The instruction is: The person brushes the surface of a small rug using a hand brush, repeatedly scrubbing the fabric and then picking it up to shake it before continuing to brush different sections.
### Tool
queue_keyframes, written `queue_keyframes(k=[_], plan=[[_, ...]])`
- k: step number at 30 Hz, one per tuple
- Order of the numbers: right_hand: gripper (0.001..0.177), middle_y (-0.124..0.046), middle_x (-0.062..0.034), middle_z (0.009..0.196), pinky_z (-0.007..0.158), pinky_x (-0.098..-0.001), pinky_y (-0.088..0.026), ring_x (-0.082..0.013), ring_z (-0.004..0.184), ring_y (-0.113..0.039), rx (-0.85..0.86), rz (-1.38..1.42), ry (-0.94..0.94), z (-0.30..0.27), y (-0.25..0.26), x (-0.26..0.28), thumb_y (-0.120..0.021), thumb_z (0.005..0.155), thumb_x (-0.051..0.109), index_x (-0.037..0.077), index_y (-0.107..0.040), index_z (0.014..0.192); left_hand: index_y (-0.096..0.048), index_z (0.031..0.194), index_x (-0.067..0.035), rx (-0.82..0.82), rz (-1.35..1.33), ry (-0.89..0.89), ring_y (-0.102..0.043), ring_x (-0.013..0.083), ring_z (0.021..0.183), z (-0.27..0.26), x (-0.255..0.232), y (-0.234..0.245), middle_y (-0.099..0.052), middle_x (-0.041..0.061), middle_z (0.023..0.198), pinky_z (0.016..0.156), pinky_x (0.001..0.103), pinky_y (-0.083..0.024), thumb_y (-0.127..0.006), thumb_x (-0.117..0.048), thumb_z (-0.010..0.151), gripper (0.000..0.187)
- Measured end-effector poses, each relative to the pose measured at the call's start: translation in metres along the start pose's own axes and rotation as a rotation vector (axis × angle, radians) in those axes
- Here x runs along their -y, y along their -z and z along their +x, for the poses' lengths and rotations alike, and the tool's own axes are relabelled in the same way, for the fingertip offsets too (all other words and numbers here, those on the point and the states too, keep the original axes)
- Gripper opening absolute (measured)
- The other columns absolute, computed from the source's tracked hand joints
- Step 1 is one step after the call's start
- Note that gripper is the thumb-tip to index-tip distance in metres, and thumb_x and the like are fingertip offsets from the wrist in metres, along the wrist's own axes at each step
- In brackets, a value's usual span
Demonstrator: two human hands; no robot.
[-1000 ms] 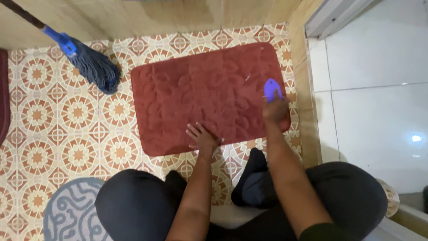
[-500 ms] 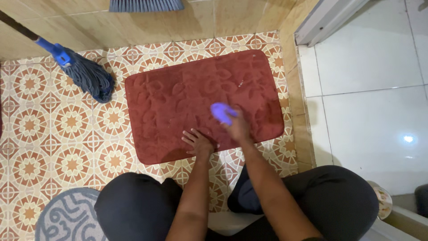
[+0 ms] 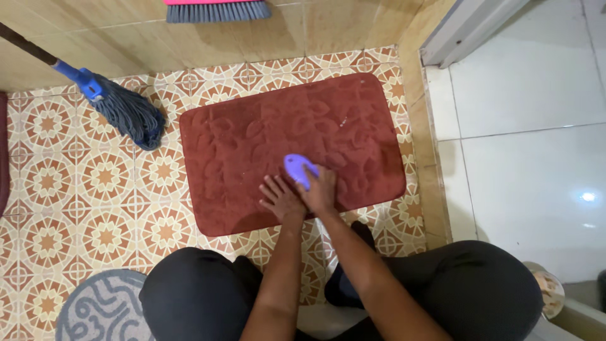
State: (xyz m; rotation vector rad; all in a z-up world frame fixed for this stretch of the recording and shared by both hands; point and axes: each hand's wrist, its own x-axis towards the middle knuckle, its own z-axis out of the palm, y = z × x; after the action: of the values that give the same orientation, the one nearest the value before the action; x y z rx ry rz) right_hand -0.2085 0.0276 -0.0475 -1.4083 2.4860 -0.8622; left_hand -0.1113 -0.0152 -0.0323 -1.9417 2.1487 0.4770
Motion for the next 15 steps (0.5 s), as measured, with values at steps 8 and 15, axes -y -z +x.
queue_keyframes(k=[8,15], plan=[[0.054,-0.065,-0.0154,0.124,0.1,-0.0468,-0.049,-0.035,0.115,-0.062,-0.107,0.11,-0.205,0.061,0.042,-0.063,-0.082,0.077,0.028,0.012,-0.067,0.126,0.009,0.165,-0.017,0.46,-0.12,0.104,0.012,0.0376,0.159,0.001,-0.008,0.038,0.024,0.002,0.171,0.114,0.073,-0.028,-0.098,-0.042,0.063,0.15],[0.049,-0.068,-0.0205,0.115,0.086,-0.0496,-0.055,-0.0377,0.099,-0.066,-0.323,0.066,-0.415,0.084,0.063,-0.082,-0.084,0.083,0.023,0.007,-0.068,0.126,0.005,0.166,-0.013,0.455,0.001,0.057,0.006,0.0398,0.158,0.01,-0.012,0.047,0.015,0.008,0.173,0.12,0.072,-0.013,-0.095,-0.052,0.064,0.148]])
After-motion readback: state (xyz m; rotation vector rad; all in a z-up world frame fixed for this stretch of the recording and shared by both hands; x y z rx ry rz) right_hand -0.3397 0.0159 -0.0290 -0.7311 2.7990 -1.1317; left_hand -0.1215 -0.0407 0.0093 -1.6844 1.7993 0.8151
